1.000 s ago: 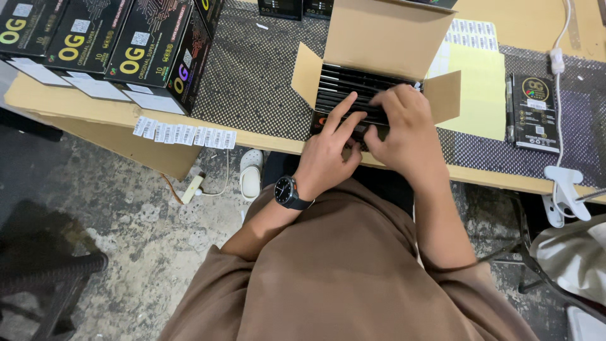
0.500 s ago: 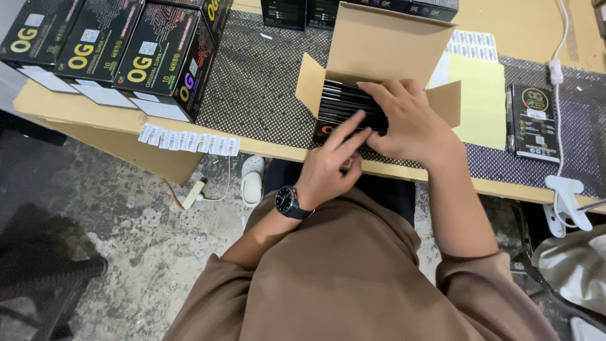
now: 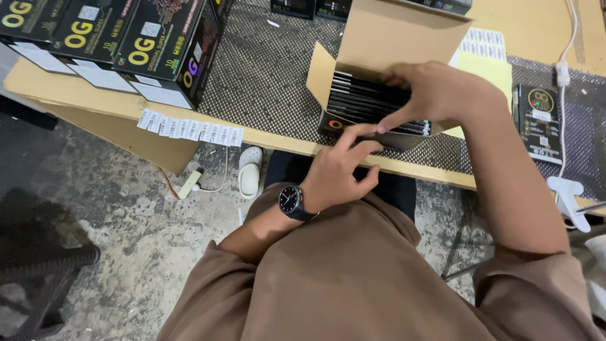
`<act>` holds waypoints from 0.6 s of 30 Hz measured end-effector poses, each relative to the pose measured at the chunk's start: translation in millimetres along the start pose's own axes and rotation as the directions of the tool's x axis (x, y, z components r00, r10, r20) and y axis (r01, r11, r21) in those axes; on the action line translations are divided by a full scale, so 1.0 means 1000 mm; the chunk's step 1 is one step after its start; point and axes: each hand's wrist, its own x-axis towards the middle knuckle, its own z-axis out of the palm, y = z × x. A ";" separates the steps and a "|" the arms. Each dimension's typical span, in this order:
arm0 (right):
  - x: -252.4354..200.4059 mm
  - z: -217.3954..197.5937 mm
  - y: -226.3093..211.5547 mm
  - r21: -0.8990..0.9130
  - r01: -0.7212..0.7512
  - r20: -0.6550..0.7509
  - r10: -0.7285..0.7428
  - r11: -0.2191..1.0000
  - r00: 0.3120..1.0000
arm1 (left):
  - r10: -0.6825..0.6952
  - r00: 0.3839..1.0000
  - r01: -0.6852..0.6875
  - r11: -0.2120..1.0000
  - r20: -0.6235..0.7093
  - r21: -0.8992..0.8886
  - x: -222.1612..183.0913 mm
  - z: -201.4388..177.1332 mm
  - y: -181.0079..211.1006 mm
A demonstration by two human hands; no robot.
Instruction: The person prepares a smartphone screen component by cleaning it with a cloth, applying a protective film, and placing it into a branded retail box before stacking the box with others on a table.
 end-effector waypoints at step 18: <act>0.065 0.058 0.015 -0.465 0.174 -0.209 -0.299 0.868 0.931 | 0.009 0.995 -0.021 0.992 -0.103 -0.124 0.009 -0.006 0.002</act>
